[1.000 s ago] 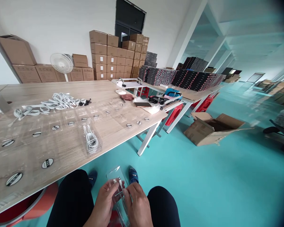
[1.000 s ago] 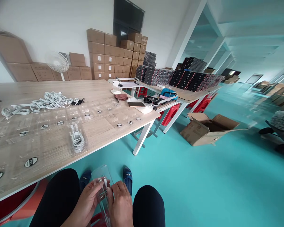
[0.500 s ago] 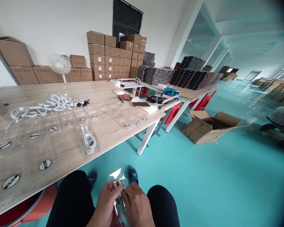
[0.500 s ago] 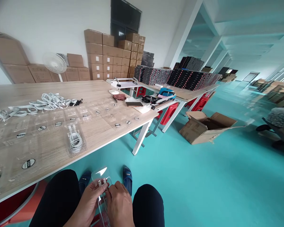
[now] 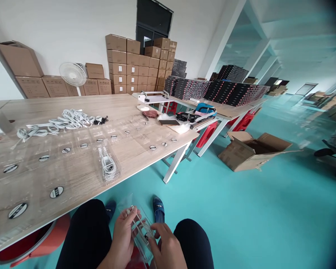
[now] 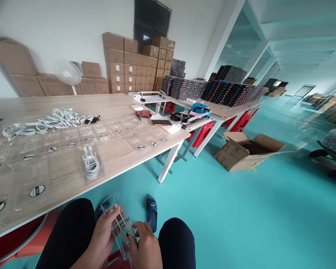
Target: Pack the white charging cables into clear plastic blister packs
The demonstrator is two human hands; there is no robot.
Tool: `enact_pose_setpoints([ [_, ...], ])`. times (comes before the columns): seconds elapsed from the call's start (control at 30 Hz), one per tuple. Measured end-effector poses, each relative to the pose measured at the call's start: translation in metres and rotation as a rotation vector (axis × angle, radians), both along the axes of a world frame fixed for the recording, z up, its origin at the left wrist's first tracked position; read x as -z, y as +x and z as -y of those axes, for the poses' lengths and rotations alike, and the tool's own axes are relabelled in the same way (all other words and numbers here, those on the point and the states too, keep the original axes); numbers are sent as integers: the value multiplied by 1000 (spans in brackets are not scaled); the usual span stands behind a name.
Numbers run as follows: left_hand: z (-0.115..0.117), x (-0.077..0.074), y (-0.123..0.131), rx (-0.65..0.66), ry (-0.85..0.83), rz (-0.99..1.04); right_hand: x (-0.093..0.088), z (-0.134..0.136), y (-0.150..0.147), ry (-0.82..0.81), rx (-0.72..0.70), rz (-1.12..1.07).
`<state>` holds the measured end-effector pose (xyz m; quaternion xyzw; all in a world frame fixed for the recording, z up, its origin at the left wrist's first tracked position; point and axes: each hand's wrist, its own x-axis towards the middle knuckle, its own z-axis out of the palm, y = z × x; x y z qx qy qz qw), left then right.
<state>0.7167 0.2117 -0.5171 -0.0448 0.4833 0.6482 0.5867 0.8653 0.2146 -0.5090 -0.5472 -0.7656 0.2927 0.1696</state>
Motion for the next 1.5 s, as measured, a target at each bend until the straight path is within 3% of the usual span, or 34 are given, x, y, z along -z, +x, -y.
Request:
enact_pose_setpoints([
  [0.23,0,6,-2,-20,-3,58,20,5,2,-219,203,-309],
  [0.4,-4,-4,-8,-54,-14,91,29,5,9,-67,285,-352],
  [0.57,-4,-6,-8,-35,-8,115,38,10,9,-308,227,-471],
  [0.73,-2,2,-8,-45,-33,74,62,21,-11,-271,418,-522],
  [0.83,1,6,-12,7,-4,54,62,17,-12,-429,299,-596],
  [0.93,6,6,-14,127,53,13,45,7,-5,-567,86,-645],
  [1.0,10,5,-11,214,100,-45,30,0,-3,-590,20,-686],
  [1.17,15,1,-2,300,177,-69,15,-8,-10,-546,16,-689],
  [1.37,14,3,-1,287,119,-8,22,-8,-15,-484,45,-542],
  [1.5,14,11,-4,222,75,42,31,-9,-18,-549,41,-598],
])
